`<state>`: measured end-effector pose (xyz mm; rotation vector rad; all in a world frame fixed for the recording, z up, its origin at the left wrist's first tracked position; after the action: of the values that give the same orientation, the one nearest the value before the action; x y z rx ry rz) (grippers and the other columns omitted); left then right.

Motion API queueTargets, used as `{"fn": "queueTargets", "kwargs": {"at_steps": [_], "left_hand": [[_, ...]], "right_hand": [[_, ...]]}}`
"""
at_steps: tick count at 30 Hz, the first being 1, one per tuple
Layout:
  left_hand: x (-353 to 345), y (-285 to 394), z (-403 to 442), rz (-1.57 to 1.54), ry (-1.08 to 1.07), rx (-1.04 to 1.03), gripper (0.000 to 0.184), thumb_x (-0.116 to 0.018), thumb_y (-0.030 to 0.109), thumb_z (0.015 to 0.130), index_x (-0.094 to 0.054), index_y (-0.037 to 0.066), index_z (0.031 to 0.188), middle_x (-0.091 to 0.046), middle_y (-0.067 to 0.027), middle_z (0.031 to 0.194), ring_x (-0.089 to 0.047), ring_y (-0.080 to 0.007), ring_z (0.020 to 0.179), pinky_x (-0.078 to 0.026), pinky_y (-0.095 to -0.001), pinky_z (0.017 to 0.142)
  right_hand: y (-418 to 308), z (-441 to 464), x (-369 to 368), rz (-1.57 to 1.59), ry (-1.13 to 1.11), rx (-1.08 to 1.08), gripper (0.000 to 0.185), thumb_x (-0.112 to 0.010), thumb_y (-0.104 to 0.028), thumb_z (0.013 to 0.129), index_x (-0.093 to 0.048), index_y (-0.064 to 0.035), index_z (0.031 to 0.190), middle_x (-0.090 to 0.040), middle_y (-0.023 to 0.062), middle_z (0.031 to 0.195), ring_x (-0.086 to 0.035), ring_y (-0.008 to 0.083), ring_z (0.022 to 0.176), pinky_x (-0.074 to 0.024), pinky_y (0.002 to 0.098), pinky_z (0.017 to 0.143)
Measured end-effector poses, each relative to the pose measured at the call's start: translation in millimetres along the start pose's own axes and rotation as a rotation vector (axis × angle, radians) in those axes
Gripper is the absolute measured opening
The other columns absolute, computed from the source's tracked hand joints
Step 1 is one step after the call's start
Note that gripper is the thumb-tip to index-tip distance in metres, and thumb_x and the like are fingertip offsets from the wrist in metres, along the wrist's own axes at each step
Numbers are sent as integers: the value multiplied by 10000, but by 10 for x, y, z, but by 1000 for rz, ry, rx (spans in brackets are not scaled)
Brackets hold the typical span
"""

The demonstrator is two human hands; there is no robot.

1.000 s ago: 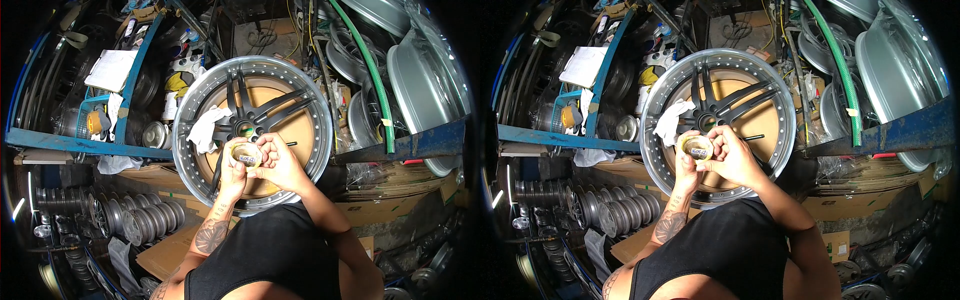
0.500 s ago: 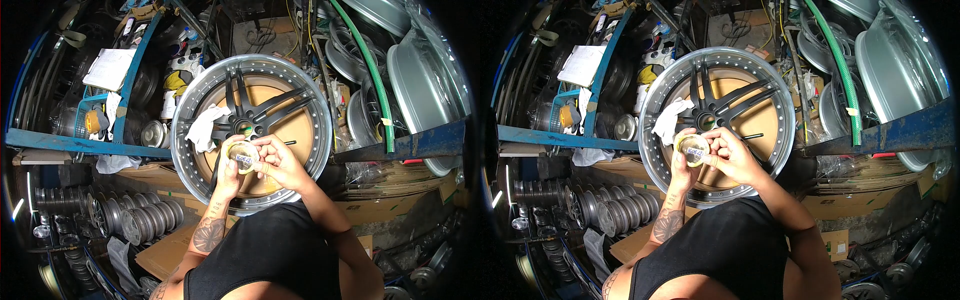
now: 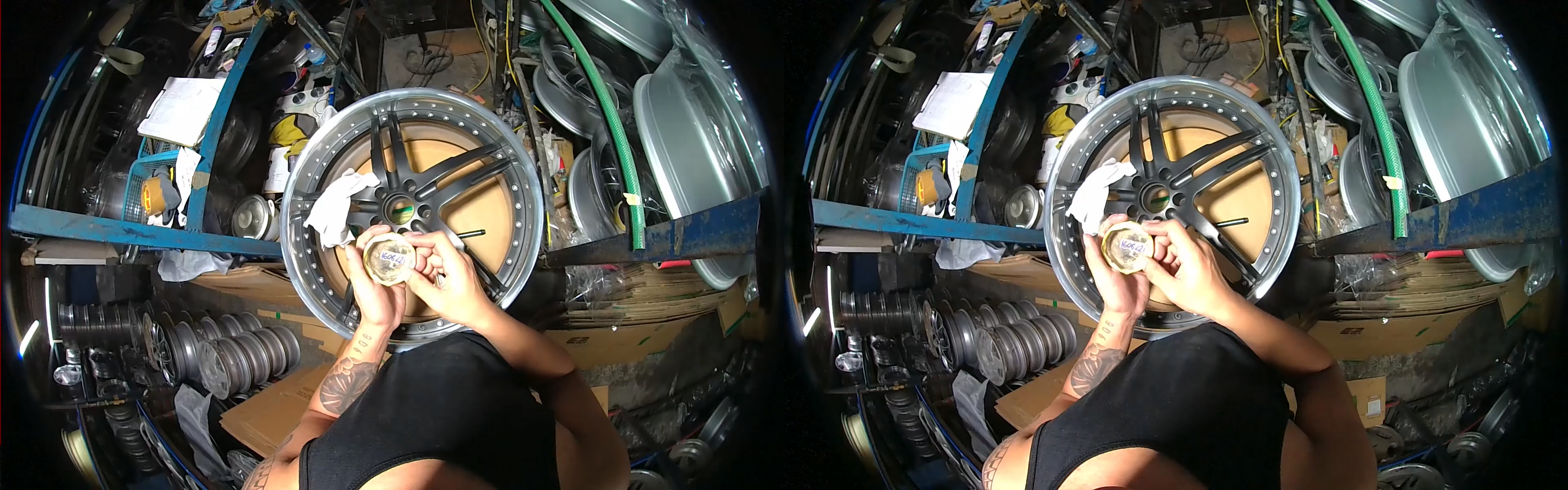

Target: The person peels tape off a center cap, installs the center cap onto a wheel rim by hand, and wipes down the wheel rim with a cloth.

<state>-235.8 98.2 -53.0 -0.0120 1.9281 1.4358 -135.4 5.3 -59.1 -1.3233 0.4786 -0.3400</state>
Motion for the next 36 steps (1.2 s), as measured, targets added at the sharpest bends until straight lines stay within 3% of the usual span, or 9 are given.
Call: {"fn": "queueTargets", "kwargs": {"at_steps": [1,4,8,13,15,19,25,31,36], "left_hand": [[28,8,9,28,3,16,517,-329,529,1112,-562,83,1234,-645,-74,1132,-641,-205,1061,-547,-393,904],[-4,90,-34,56,-56,109,487,-365,490,1114,-560,66,1252,-653,-76,1097,-673,-190,995,-589,-360,845],[-47,103,-75,208,-197,77,468,-422,445,1112,-551,24,1271,-657,-81,1060,-673,-148,902,-596,-305,680],[4,226,-46,567,-208,-65,272,-589,164,1052,-600,-4,1264,-663,-78,1193,-618,-134,1103,-460,-285,1016],[18,227,-32,552,-197,-45,283,-593,173,1047,-601,-6,1265,-664,-81,1193,-615,-143,1113,-464,-289,1006],[31,242,-54,605,-259,-18,337,-556,253,1062,-610,-17,1257,-667,-103,1194,-614,-166,1129,-467,-311,1003],[152,120,-32,695,-188,-75,459,-401,349,1113,-630,-29,1237,-663,-115,1192,-618,-178,1110,-472,-328,997],[50,172,-40,682,-99,-135,447,-378,344,1127,-607,-22,1244,-672,-105,1143,-639,-163,1040,-500,-306,934],[-2,88,-87,646,-96,-279,443,-346,334,1130,-558,-26,1276,-688,-154,1128,-668,-201,1021,-519,-330,936]], "right_hand": [[-113,-10,30,0,-89,-47,338,-695,-36,966,-549,-1,1268,-665,40,984,-611,32,799,-490,202,655],[-57,88,131,102,-118,-28,262,-677,-99,1003,-582,17,1218,-694,69,984,-637,55,801,-519,228,654],[-197,283,272,-177,-56,70,219,-662,-233,1029,-663,-15,1031,-666,42,715,-620,45,660,-487,251,588],[-384,371,271,-518,-125,260,214,-710,-253,975,-652,-48,956,-636,93,684,-667,203,593,-482,332,531],[-332,382,216,-702,-96,436,232,-730,-276,939,-627,-72,894,-650,91,687,-680,274,615,-492,373,527],[-291,334,163,-966,-128,527,197,-725,-253,924,-610,-107,858,-654,44,670,-686,235,614,-522,363,563],[-182,309,140,-1027,-187,494,217,-702,-259,949,-610,-88,851,-673,60,691,-695,248,634,-523,376,567],[-165,331,306,-327,-207,-127,244,-650,-251,1008,-639,-36,893,-679,151,730,-690,316,654,-514,418,590],[-15,143,123,-437,8,194,204,-674,-180,975,-644,-34,836,-639,165,672,-670,316,584,-510,401,546]]}}
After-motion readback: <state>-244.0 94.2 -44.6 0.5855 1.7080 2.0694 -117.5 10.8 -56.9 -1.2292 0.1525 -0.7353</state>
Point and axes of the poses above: each hand's wrist, its own z-axis towards the middle knuckle, its own x-axis out of the back of the hand, y = z × x, the point moved 3 cm from there along z, towards the middle knuckle
